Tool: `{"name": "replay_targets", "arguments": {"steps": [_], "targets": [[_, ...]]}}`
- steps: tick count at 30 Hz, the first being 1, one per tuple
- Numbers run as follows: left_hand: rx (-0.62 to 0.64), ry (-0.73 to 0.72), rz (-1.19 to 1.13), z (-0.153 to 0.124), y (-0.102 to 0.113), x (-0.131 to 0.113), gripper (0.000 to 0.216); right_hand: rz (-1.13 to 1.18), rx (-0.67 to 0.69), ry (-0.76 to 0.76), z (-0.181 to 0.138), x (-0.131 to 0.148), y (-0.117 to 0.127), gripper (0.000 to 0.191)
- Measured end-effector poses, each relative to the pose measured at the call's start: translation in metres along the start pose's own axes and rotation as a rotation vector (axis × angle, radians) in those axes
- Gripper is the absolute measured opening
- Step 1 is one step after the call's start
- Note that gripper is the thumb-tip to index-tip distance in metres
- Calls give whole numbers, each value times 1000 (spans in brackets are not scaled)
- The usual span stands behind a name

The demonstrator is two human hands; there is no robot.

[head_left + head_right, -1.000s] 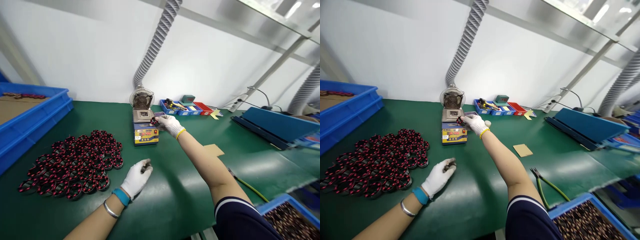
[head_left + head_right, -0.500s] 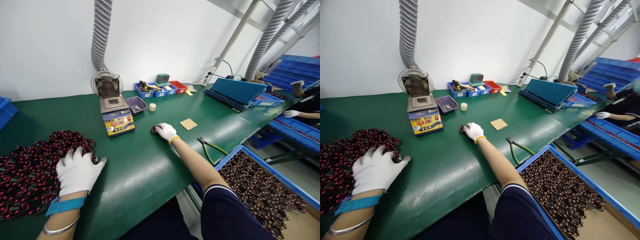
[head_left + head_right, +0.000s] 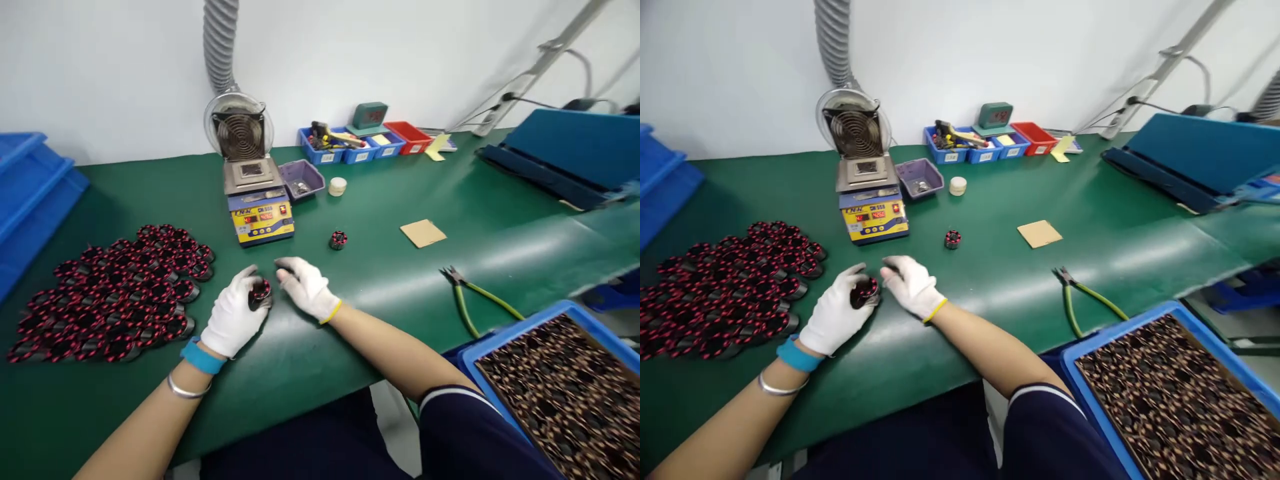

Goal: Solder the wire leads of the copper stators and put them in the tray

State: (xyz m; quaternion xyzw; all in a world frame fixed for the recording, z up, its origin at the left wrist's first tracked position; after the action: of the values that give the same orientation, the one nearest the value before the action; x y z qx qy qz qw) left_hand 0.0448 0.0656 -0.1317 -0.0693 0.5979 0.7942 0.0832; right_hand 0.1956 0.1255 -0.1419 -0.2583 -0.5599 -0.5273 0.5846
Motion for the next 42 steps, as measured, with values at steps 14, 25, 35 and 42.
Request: {"name": "replay_targets", "arguments": {"steps": [14, 25, 35, 42], "targets": [[170, 234, 68, 7, 4, 0, 82, 20, 209, -129, -2, 0, 6, 41], [301, 186, 142, 9, 5, 4, 49, -409, 262, -196, -2, 8, 8, 20], [150, 9, -177, 0, -4, -3, 48, 198, 222, -440, -3, 1, -14, 40], [356, 109, 6, -3, 9, 2, 34, 115, 84, -335, -8, 4, -9, 41]]}}
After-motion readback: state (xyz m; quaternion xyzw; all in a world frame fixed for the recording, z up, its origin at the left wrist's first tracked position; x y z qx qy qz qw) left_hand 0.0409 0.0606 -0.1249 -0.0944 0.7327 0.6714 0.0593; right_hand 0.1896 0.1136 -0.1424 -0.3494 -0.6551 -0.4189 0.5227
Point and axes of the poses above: each hand's wrist, its own z-axis towards the middle knuckle, its own y-axis out of the back of the hand, x = y × z, the point moved 3 cm from there along z, towards the middle knuckle, and after that the axes turned 11 degrees about z, right-handed, at the moved point
